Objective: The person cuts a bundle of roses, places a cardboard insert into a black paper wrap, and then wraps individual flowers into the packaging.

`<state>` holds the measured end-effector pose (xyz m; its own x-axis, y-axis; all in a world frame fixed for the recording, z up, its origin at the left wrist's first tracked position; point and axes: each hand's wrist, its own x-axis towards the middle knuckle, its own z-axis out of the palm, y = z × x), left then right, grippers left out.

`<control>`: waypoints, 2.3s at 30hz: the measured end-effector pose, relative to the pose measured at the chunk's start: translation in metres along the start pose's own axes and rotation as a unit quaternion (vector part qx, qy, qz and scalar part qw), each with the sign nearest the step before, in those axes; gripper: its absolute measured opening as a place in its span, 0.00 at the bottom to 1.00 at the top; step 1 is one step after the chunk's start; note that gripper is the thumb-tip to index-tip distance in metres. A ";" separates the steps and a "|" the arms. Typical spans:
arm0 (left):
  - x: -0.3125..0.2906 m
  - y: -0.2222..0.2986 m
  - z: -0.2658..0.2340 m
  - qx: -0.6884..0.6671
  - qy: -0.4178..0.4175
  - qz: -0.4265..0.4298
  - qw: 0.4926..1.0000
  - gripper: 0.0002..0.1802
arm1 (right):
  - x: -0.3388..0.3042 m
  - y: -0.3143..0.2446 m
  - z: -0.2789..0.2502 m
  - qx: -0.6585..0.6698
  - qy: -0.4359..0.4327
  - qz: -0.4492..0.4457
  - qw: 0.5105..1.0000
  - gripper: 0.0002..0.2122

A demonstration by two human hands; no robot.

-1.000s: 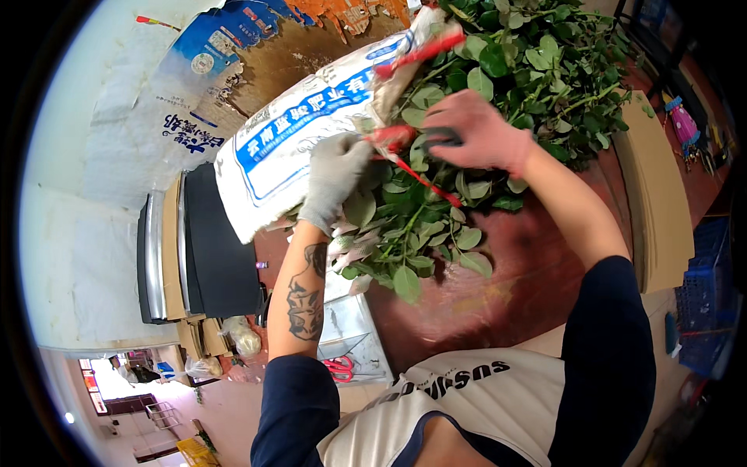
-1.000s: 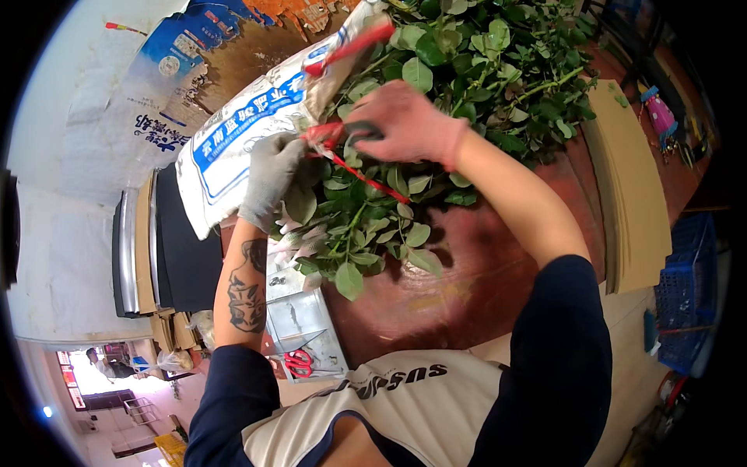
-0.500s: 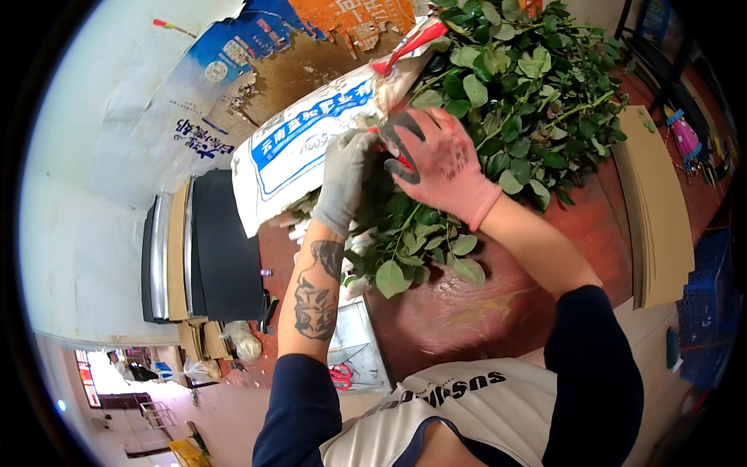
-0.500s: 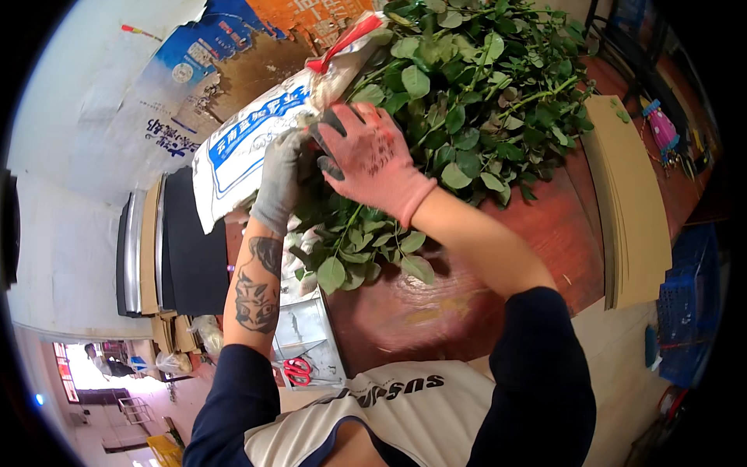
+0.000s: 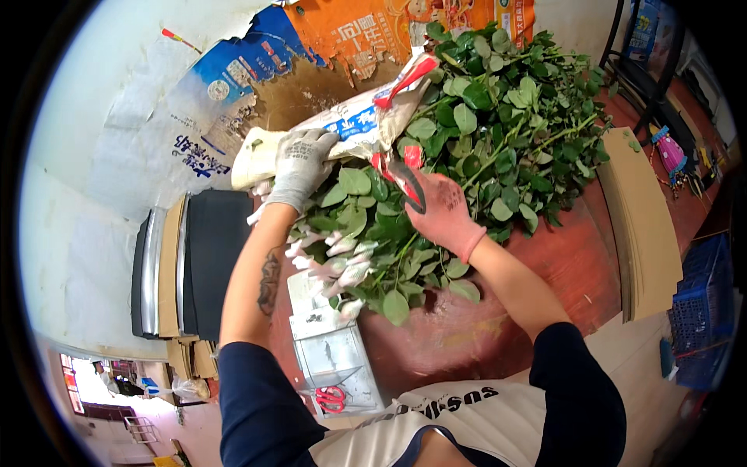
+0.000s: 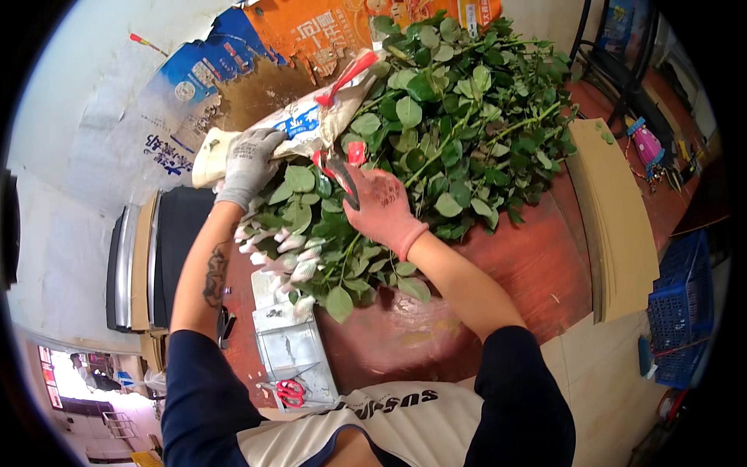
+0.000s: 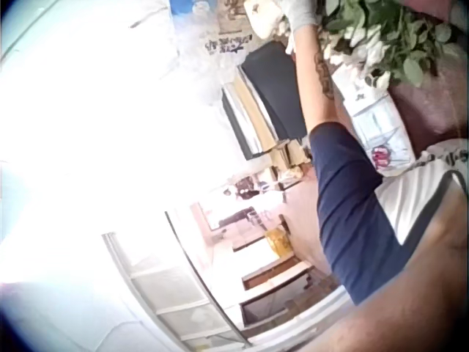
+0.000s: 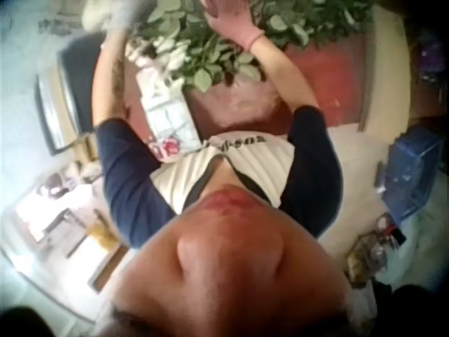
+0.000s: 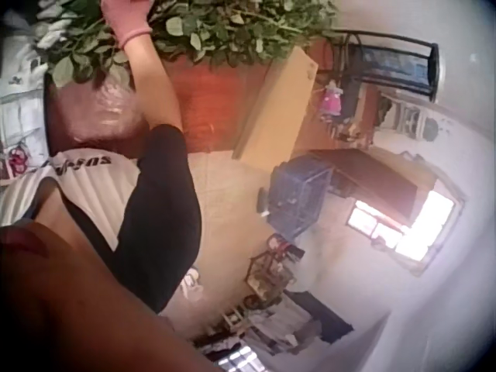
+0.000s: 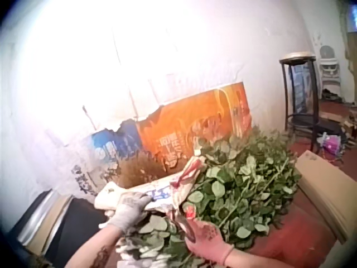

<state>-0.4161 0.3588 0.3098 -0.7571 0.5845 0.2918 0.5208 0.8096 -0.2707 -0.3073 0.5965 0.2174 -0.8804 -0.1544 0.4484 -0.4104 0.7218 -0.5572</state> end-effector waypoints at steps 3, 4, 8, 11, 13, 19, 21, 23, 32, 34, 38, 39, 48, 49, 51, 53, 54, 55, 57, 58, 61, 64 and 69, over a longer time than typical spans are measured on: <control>0.033 -0.003 -0.028 0.072 -0.087 0.013 0.993 0.13 | 0.004 -0.002 -0.007 0.030 -0.030 0.063 0.997 0.26; 0.037 -0.006 -0.036 0.082 -0.113 0.005 0.990 0.14 | 0.010 -0.010 -0.016 0.038 -0.069 0.081 0.994 0.26; 0.067 -0.042 -0.054 0.031 -0.061 -0.064 0.996 0.24 | -0.004 -0.008 -0.007 -0.157 0.006 -0.013 0.988 0.24; 0.087 -0.089 -0.065 0.108 -0.099 -0.111 0.983 0.28 | -0.012 -0.018 -0.022 -0.145 0.030 -0.080 0.986 0.23; 0.096 -0.125 -0.069 0.052 -0.015 -0.234 0.971 0.25 | -0.027 -0.017 -0.031 -0.119 0.046 -0.098 0.987 0.23; 0.125 -0.168 -0.043 0.028 0.055 -0.369 0.927 0.35 | -0.165 0.014 -0.043 0.002 -0.117 -0.136 0.984 0.22; 0.121 -0.151 -0.031 0.054 0.141 -0.260 0.954 0.44 | -0.240 0.044 -0.037 -0.004 -0.065 -0.058 0.996 0.23; 0.105 -0.103 -0.035 0.054 0.212 -0.174 0.960 0.44 | -0.326 0.081 -0.017 -0.077 -0.062 0.049 0.994 0.25; -0.141 0.007 -0.024 -0.164 0.139 -0.077 0.974 0.38 | -0.401 0.101 0.041 0.553 0.092 0.373 0.739 0.19; -0.211 0.023 -0.031 -0.253 0.051 -0.168 0.951 0.37 | -0.392 0.110 0.063 0.719 0.178 0.354 0.571 0.10; -0.332 0.057 -0.042 -0.389 -0.017 -0.318 0.865 0.34 | -0.414 0.121 0.022 0.714 0.246 0.347 0.556 0.08; -0.371 0.057 -0.039 -0.431 0.017 -0.344 0.834 0.34 | -0.424 0.142 -0.007 0.799 0.270 0.316 0.434 0.11; -0.414 0.124 -0.049 -0.460 0.186 -0.403 0.769 0.31 | -0.315 0.045 -0.103 0.013 0.133 0.344 0.929 0.12; -0.398 0.138 -0.049 -0.490 0.191 -0.374 0.764 0.30 | -0.282 0.010 -0.071 -0.015 0.044 0.165 0.985 0.14; -0.374 0.166 -0.057 -0.518 0.158 -0.342 0.768 0.26 | -0.269 0.001 0.001 -0.023 -0.132 -0.074 0.988 0.22; -0.361 0.191 -0.069 -0.544 0.115 -0.324 0.765 0.23 | -0.273 0.003 0.081 -0.219 -0.243 -0.143 0.934 0.16; -0.361 0.202 -0.074 -0.562 0.093 -0.321 0.756 0.23 | -0.283 0.014 0.097 -0.221 -0.228 -0.143 0.937 0.18; -0.367 0.211 -0.068 -0.585 0.108 -0.315 0.740 0.22 | -0.293 0.030 0.108 -0.222 -0.212 -0.147 0.940 0.20; -0.382 0.226 -0.062 -0.596 0.107 -0.336 0.722 0.21 | -0.302 0.042 0.093 -0.222 -0.254 -0.103 0.936 0.19; -0.384 0.235 -0.058 -0.612 0.102 -0.361 0.697 0.21 | -0.310 0.047 0.081 -0.222 -0.272 -0.077 0.933 0.18; -0.386 0.244 -0.056 -0.606 0.053 -0.343 0.716 0.22 | -0.337 0.056 0.028 -0.216 -0.299 -0.035 0.929 0.16; -0.372 0.244 -0.045 -0.609 0.005 -0.319 0.726 0.18 | -0.338 0.039 -0.051 -0.202 -0.145 0.000 0.969 0.22; -0.308 0.270 -0.028 -0.591 -0.102 -0.129 0.790 0.18 | -0.430 0.139 -0.155 -0.175 0.255 0.207 0.928 0.19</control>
<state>-0.0317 0.3985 0.1722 -0.8836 0.4681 0.0111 0.2519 0.4553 0.8540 0.0509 0.8675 0.0551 -0.6813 0.4609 0.5687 0.1197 0.8365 -0.5347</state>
